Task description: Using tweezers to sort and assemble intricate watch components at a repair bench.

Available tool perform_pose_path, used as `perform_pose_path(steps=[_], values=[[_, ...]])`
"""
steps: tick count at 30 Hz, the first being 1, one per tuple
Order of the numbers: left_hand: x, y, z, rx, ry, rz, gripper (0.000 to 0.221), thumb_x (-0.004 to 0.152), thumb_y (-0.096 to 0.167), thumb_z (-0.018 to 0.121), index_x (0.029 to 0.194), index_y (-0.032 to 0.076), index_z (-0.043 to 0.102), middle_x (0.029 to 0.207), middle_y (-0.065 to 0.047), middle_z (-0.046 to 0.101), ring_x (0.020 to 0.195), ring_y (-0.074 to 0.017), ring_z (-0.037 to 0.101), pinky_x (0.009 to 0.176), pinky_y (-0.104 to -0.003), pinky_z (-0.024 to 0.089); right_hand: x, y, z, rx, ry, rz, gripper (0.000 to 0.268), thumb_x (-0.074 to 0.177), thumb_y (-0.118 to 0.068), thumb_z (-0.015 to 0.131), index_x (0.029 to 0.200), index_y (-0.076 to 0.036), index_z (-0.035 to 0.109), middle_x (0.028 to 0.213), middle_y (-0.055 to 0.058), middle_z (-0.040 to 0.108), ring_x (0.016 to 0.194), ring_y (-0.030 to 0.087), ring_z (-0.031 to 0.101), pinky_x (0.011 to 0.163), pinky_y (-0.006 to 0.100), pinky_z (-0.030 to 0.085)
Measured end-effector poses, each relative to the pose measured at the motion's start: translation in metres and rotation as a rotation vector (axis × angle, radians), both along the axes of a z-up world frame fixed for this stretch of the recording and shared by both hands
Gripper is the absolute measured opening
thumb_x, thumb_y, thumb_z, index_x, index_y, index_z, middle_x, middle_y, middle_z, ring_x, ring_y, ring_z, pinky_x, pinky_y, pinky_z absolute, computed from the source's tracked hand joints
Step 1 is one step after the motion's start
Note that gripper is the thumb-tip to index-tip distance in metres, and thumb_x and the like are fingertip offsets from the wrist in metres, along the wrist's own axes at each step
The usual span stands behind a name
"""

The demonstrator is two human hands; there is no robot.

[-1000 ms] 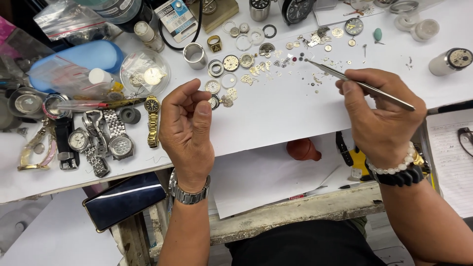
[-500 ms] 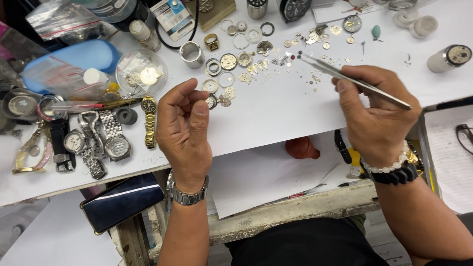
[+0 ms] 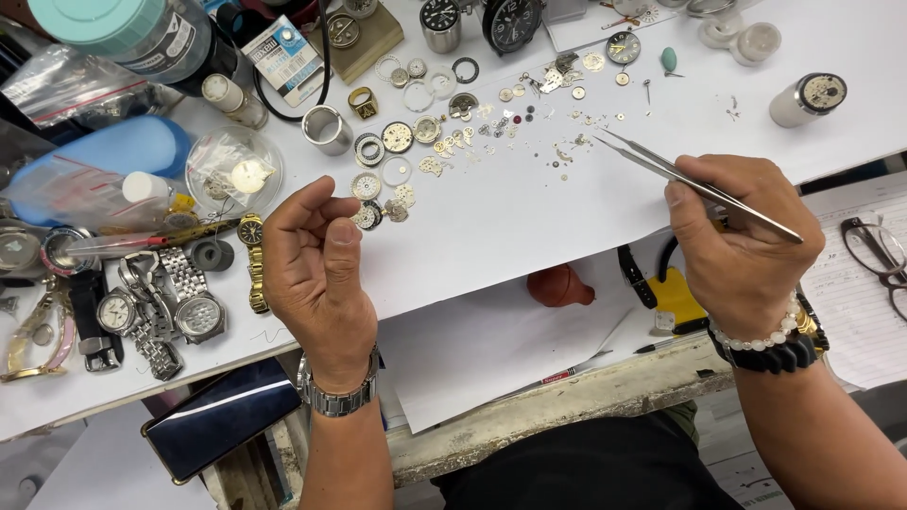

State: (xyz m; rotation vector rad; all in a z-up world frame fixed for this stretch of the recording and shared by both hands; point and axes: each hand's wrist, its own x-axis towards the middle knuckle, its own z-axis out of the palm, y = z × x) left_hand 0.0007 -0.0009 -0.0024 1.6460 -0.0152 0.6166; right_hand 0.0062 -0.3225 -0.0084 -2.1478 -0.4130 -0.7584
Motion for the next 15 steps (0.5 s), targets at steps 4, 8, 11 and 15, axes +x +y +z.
perform_pose_path(steps=[4,8,11,15], values=[[0.0005,-0.0007,0.0008,-0.012,-0.002,0.0,0.035,0.106,0.025,0.06,0.132,0.001,0.057,0.117,-0.011,0.064,0.108,-0.0195,0.067,0.099,-0.032,0.057,0.0006,0.0018,-0.0012,-0.019,-0.044,0.029,0.012,0.105,0.018,0.074,0.116,0.017,0.07,0.109,0.032,0.072,0.103,0.042,0.072,0.091,0.044,0.059],[-0.0002,-0.0005,0.0015,0.0,-0.006,0.002,0.036,0.106,0.025,0.059,0.132,0.001,0.056,0.116,-0.011,0.064,0.107,-0.0197,0.066,0.098,-0.032,0.057,0.0003,0.0054,-0.0049,0.058,0.046,-0.011,0.011,0.107,0.018,0.072,0.117,0.018,0.069,0.111,0.032,0.069,0.095,0.036,0.071,0.075,0.033,0.057],[0.0002,-0.0009,0.0016,-0.018,-0.001,0.007,0.036,0.105,0.026,0.06,0.131,0.001,0.057,0.116,-0.011,0.064,0.107,-0.0195,0.066,0.097,-0.032,0.057,0.0023,0.0063,-0.0064,0.117,0.099,-0.012,0.012,0.108,0.018,0.072,0.119,0.017,0.068,0.112,0.03,0.068,0.094,0.034,0.07,0.075,0.032,0.056],[0.0002,-0.0009,0.0015,-0.01,0.0,0.01,0.037,0.105,0.026,0.06,0.131,0.0,0.057,0.117,-0.011,0.064,0.107,-0.0198,0.066,0.097,-0.032,0.057,0.0038,0.0081,-0.0059,0.115,0.099,-0.009,0.011,0.107,0.018,0.074,0.118,0.017,0.07,0.111,0.03,0.07,0.094,0.033,0.07,0.073,0.03,0.054]])
